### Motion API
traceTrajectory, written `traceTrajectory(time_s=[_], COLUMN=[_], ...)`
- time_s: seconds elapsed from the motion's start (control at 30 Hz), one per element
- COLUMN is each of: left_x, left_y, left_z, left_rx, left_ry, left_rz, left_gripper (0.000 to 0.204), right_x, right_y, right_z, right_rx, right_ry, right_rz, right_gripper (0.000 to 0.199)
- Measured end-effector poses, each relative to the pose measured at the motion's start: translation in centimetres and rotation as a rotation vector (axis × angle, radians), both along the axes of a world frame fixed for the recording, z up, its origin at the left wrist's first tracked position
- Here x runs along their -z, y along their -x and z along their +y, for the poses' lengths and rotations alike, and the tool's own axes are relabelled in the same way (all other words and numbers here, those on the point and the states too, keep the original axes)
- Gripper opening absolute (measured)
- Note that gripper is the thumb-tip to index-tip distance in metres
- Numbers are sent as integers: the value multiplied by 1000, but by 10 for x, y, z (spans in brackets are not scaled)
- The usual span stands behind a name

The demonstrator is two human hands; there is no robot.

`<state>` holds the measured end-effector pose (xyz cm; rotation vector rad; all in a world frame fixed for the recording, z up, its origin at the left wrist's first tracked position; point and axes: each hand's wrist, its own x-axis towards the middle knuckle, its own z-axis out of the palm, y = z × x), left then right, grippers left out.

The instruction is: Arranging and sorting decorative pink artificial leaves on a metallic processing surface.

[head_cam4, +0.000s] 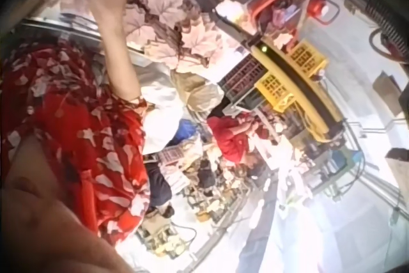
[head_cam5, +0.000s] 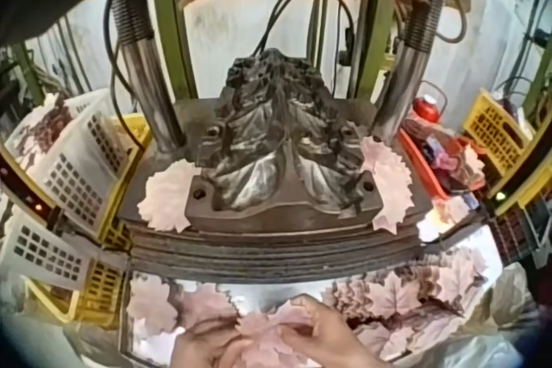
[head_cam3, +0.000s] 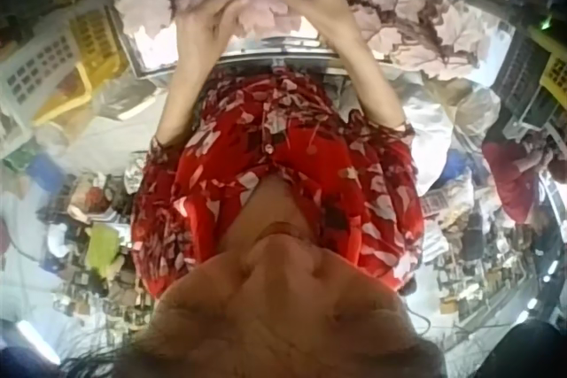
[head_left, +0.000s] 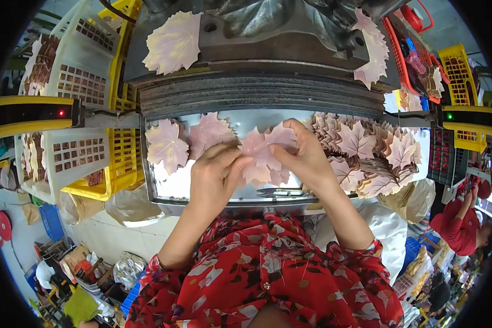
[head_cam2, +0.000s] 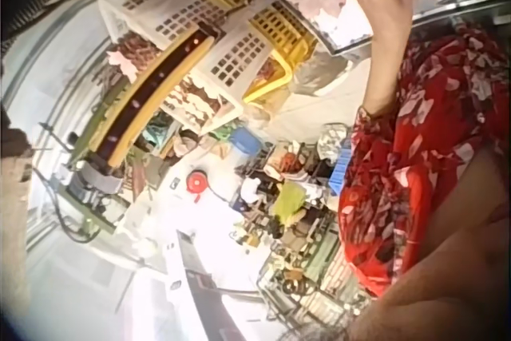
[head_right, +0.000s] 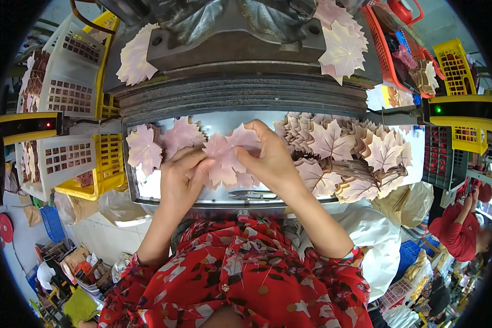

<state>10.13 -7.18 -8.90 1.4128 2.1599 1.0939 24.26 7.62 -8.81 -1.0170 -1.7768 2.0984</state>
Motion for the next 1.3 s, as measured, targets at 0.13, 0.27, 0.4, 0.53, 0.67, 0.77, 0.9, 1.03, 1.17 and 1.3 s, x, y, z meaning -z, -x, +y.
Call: traceTrajectory(time_s=[0.13, 0.27, 0.4, 0.53, 0.67, 0.77, 0.9, 1.03, 1.17, 1.3], left_x=[-5, -1, -15, -27, -56, -127, -154, -150, -142, -149], left_y=[-6, 3, 8, 18, 35, 45, 54, 68, 65, 70], left_z=[6, 8, 21, 25, 25, 65, 135, 170, 194, 195], left_rx=[-100, -132, -139, -50, -2, 116, 155, 29, -25, -70], left_ry=[-134, -55, 11, 34, -23, -83, -290, -242, -143, -85], left_rz=[-73, -162, -432, -678, -721, -517, -67, 246, 238, 235], left_gripper=[27, 17, 12, 11, 11, 7, 12, 13, 17, 25], right_x=[16, -4, -23, -41, -76, -128, -121, -100, -71, -78], right_y=[-7, 3, 3, -3, -14, 23, 76, 114, 122, 126], right_z=[-7, -9, 2, 17, 35, 92, 186, 216, 240, 240], right_rx=[-25, 0, 36, 14, 91, 297, 315, 296, 426, 179], right_ry=[-38, -198, -402, -500, -526, -702, -1023, -1354, -1782, -1585], right_rz=[76, 61, -23, -19, 15, 318, 79, -141, 170, -110], right_gripper=[29, 31, 29, 30, 28, 30, 36, 33, 34, 32])
